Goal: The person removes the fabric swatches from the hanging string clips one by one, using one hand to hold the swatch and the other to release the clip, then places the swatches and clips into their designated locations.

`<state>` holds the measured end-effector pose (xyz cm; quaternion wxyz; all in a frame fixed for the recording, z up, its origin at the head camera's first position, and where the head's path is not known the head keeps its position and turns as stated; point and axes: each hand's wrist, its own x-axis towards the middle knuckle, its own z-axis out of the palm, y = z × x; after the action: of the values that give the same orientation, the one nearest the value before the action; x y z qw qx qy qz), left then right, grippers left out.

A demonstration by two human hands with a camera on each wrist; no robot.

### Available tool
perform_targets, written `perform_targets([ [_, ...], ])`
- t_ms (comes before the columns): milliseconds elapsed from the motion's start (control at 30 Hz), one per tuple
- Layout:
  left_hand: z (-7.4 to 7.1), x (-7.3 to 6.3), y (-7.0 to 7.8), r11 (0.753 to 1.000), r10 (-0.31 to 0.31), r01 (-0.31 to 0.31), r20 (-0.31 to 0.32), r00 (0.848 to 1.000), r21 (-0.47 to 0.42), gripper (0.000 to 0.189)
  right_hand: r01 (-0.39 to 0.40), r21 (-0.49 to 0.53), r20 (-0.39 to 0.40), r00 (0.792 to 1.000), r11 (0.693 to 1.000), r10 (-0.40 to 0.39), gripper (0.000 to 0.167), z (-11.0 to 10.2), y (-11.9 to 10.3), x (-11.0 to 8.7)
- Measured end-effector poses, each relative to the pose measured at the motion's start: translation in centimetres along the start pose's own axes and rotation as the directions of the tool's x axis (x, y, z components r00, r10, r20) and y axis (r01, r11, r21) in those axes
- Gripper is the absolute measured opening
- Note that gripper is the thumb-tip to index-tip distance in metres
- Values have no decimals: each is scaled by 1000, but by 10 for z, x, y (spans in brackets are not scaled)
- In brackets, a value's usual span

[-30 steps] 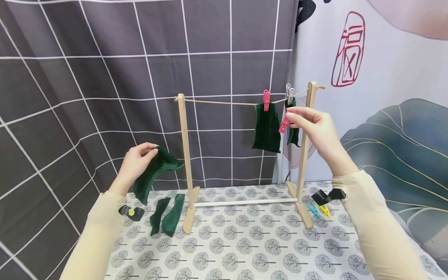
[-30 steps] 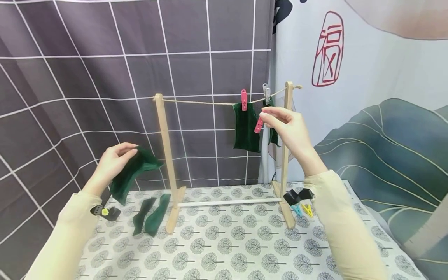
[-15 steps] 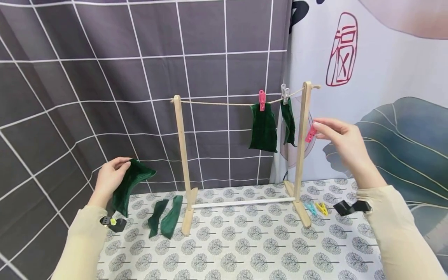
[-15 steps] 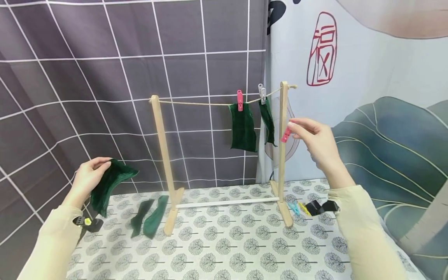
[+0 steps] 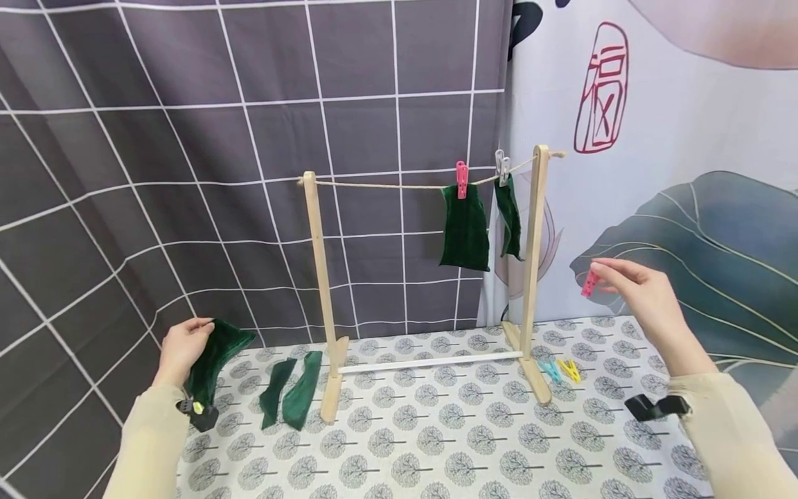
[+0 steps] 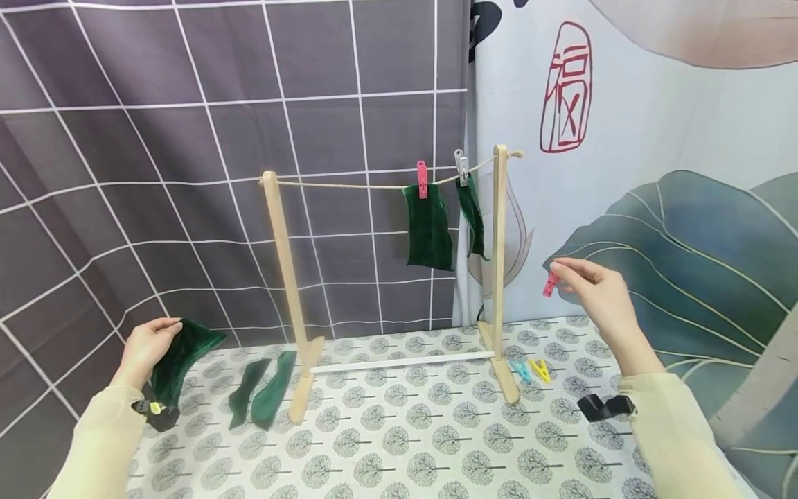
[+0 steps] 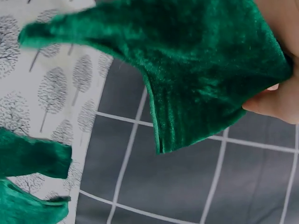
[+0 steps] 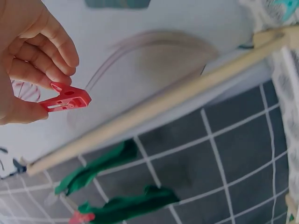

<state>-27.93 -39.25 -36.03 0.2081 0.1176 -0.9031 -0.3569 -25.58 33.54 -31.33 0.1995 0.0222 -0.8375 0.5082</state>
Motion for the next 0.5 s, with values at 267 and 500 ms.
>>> perform_targets([
  [267,9,-4,-28,991,-133,133,-7,991,-23,41,-91,-63,14,996,994,92,63,-4,42,-6],
  [500,26,-5,-48,993,-115,115,-42,992,-8,40,-74,-247,19,997,966,81,65,-1,81,-11],
])
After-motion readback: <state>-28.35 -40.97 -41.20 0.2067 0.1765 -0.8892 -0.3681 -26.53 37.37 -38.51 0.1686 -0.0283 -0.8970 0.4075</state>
